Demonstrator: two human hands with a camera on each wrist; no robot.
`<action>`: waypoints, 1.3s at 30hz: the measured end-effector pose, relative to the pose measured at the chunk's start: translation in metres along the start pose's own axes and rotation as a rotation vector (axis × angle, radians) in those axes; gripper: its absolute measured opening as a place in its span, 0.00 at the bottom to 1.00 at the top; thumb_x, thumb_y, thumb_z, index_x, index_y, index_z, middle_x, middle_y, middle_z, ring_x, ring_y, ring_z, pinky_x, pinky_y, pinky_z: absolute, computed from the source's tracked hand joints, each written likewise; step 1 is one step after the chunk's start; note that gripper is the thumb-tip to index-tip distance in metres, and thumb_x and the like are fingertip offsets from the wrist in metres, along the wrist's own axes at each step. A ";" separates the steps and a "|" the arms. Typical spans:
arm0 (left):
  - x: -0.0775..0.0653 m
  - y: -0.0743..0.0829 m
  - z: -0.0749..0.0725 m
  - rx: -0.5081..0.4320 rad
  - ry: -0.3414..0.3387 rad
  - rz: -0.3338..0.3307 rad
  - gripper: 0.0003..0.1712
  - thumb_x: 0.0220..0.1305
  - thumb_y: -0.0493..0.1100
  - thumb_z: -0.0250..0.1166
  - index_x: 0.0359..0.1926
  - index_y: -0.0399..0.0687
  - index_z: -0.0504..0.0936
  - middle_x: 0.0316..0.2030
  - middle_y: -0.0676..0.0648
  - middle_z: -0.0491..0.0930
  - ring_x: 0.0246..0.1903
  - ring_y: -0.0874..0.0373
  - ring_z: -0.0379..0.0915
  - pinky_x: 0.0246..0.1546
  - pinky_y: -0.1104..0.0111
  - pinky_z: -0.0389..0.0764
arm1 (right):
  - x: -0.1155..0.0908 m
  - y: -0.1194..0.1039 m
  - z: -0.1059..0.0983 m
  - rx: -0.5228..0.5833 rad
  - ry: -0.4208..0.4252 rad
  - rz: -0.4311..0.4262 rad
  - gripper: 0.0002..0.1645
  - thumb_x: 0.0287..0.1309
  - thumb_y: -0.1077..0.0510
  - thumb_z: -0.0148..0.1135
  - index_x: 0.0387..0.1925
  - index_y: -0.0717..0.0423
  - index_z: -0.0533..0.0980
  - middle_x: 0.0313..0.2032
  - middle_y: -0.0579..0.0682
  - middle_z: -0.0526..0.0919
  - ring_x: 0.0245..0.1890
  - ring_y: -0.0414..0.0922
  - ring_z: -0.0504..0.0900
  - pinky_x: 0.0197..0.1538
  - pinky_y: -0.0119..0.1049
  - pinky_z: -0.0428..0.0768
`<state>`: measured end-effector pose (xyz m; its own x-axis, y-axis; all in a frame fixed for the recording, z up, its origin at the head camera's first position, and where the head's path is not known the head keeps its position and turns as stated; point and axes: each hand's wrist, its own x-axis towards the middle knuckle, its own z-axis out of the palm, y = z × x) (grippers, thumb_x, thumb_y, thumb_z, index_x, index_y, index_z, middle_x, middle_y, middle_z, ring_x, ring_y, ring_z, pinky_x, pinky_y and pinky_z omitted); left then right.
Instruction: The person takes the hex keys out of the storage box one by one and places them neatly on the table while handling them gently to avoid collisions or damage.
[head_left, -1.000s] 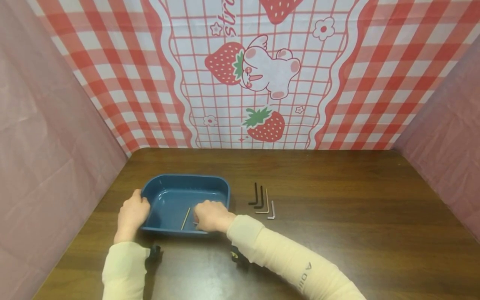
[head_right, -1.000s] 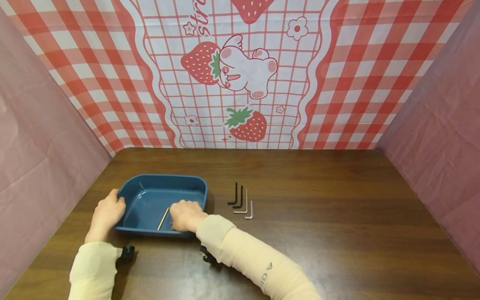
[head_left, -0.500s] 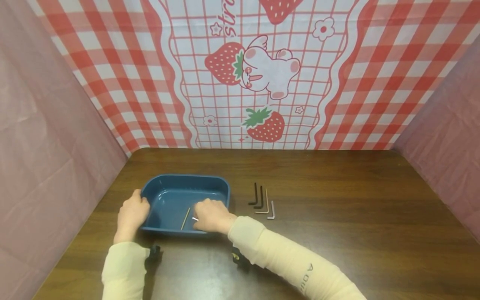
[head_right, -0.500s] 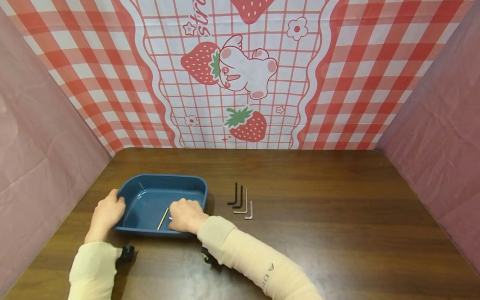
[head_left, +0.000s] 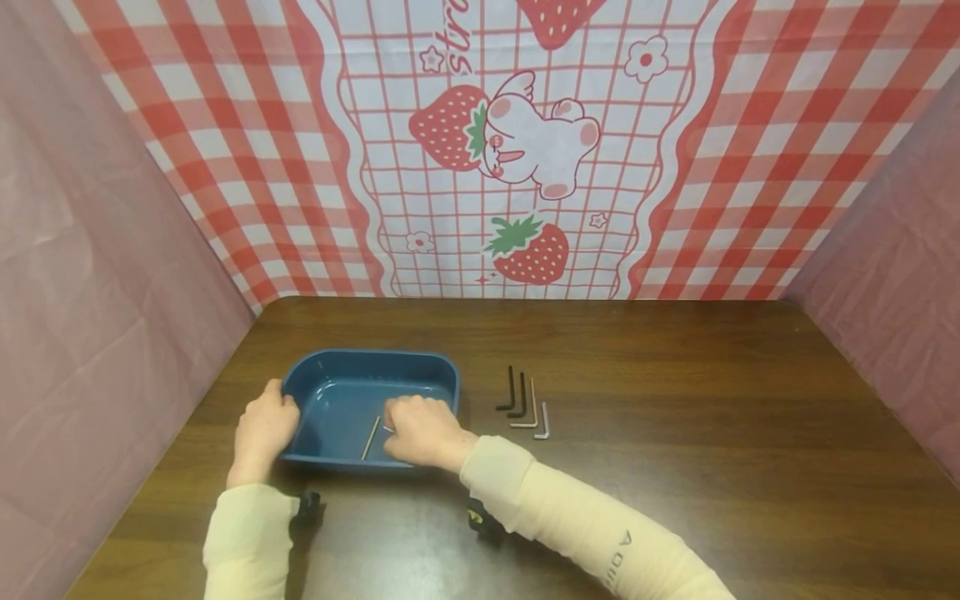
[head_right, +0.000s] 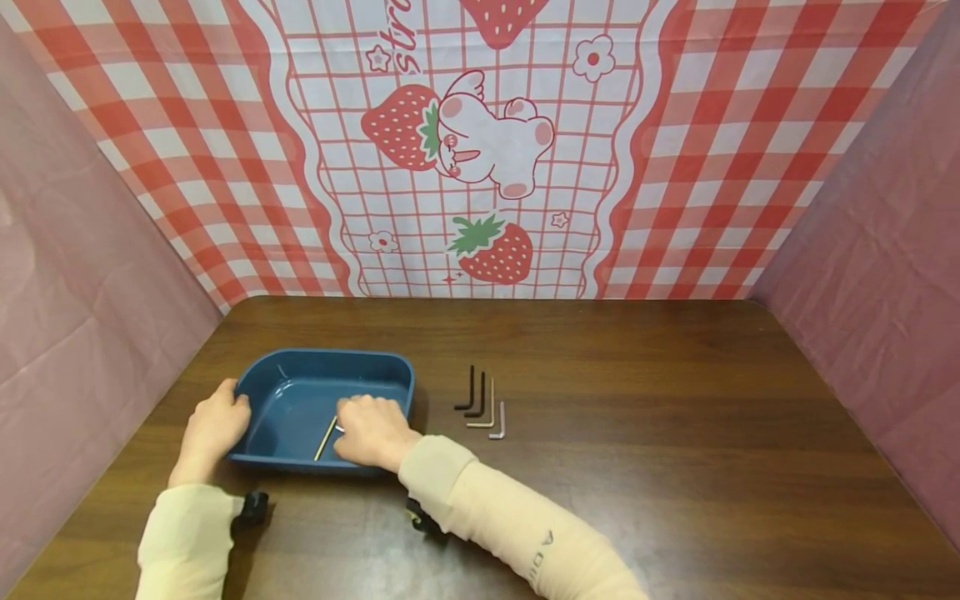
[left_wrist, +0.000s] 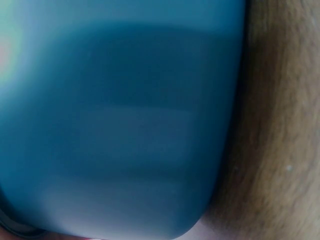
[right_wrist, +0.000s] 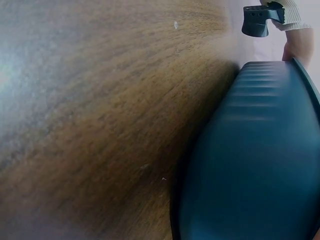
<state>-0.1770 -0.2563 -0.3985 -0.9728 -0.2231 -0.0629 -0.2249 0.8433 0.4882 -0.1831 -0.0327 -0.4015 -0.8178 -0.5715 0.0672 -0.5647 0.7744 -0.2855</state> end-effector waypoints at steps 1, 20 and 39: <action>0.000 0.000 0.000 0.001 -0.001 0.001 0.27 0.65 0.43 0.35 0.61 0.30 0.57 0.54 0.22 0.64 0.49 0.23 0.63 0.45 0.40 0.67 | 0.000 0.000 0.000 0.006 0.008 -0.002 0.06 0.39 0.55 0.60 0.23 0.47 0.71 0.21 0.39 0.72 0.19 0.37 0.71 0.19 0.30 0.66; 0.001 -0.002 0.001 -0.006 -0.020 -0.010 0.28 0.65 0.43 0.35 0.62 0.31 0.57 0.55 0.23 0.63 0.50 0.24 0.63 0.46 0.40 0.67 | -0.001 0.002 0.000 0.060 0.113 -0.025 0.06 0.40 0.57 0.58 0.25 0.50 0.72 0.22 0.40 0.71 0.21 0.37 0.70 0.21 0.29 0.66; 0.002 -0.003 0.002 0.005 0.012 0.004 0.27 0.64 0.42 0.35 0.60 0.31 0.59 0.53 0.22 0.65 0.48 0.24 0.64 0.44 0.40 0.68 | -0.012 0.011 -0.013 0.155 0.274 -0.080 0.10 0.38 0.59 0.56 0.29 0.48 0.71 0.25 0.39 0.71 0.23 0.34 0.69 0.25 0.24 0.67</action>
<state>-0.1783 -0.2582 -0.4015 -0.9730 -0.2254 -0.0501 -0.2211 0.8467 0.4840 -0.1807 -0.0141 -0.3927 -0.7828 -0.5185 0.3441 -0.6220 0.6673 -0.4096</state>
